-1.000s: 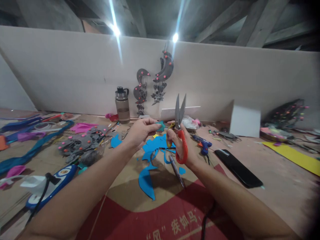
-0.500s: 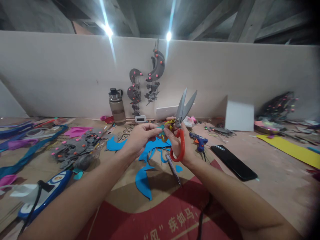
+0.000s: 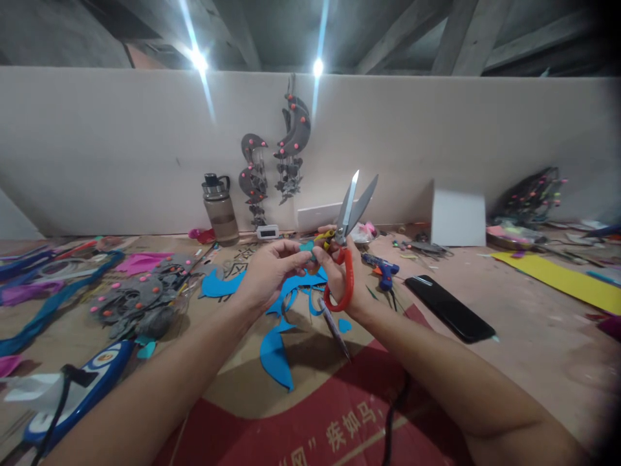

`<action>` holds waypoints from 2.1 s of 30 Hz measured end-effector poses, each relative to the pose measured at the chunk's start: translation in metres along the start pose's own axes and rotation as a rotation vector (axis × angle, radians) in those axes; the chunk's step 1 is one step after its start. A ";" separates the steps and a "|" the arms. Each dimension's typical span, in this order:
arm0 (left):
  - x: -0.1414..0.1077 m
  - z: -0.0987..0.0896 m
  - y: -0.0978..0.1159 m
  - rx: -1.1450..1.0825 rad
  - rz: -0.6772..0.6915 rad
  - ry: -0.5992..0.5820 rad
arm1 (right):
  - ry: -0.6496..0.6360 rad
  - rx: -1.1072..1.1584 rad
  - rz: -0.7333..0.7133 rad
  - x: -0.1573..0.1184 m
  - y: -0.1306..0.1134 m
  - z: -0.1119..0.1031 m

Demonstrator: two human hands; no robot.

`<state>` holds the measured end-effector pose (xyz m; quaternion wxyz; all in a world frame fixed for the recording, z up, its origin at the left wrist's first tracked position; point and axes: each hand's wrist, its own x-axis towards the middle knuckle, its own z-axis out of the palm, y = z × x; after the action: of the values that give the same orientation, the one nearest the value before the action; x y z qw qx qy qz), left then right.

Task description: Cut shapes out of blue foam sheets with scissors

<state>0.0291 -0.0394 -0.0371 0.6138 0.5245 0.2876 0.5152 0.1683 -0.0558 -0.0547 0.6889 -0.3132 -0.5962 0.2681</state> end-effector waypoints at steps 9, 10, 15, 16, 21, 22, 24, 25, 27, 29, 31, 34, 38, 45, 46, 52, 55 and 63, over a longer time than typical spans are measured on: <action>0.003 0.001 -0.007 -0.048 -0.031 0.051 | 0.037 -0.037 0.013 -0.004 0.009 0.003; 0.005 -0.001 -0.010 -0.051 -0.043 0.056 | 0.042 -0.042 0.018 -0.005 0.012 0.003; 0.015 -0.012 -0.033 -0.062 -0.102 0.031 | 0.078 -0.065 0.039 -0.011 0.037 0.006; 0.017 -0.015 -0.038 -0.072 -0.111 0.026 | 0.087 -0.063 0.049 -0.012 0.042 0.007; 0.028 -0.030 -0.060 -0.110 -0.189 0.007 | 0.085 -0.037 0.129 -0.016 0.065 0.008; 0.030 -0.032 -0.063 -0.105 -0.196 -0.007 | 0.085 -0.022 0.143 -0.017 0.069 0.008; 0.032 -0.036 -0.065 -0.085 -0.194 -0.022 | 0.089 0.013 0.170 -0.018 0.075 0.008; 0.032 -0.037 -0.064 -0.077 -0.190 -0.016 | 0.093 0.051 0.190 -0.018 0.077 0.008; 0.034 -0.040 -0.063 -0.071 -0.179 0.020 | 0.096 0.185 0.254 -0.014 0.078 0.006; 0.036 -0.043 -0.060 -0.073 -0.157 0.063 | 0.095 0.361 0.319 -0.007 0.075 0.001; 0.039 -0.048 -0.059 -0.074 -0.127 0.088 | 0.096 0.494 0.339 0.004 0.071 -0.008; 0.045 -0.058 -0.061 -0.082 -0.095 0.101 | 0.068 0.572 0.322 0.019 0.071 -0.025; 0.052 -0.072 -0.074 -0.040 -0.056 0.147 | 0.105 0.543 0.293 0.020 0.086 -0.039; 0.048 -0.079 -0.099 0.293 0.041 0.293 | 0.176 0.323 0.185 -0.001 0.112 -0.031; 0.047 -0.078 -0.100 0.324 0.048 0.290 | 0.156 0.273 0.175 -0.002 0.114 -0.030; 0.045 -0.074 -0.099 0.398 0.063 0.279 | 0.050 0.130 0.162 -0.005 0.117 -0.029; 0.046 -0.075 -0.099 0.443 0.093 0.279 | 0.037 0.097 0.158 -0.006 0.114 -0.028; 0.048 -0.077 -0.102 0.474 0.103 0.275 | 0.002 0.058 0.147 -0.008 0.109 -0.027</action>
<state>0.0091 0.0403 -0.1463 0.4021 0.5926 0.4535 0.5305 0.1943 0.0074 -0.1445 0.6769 -0.3362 -0.5627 0.3348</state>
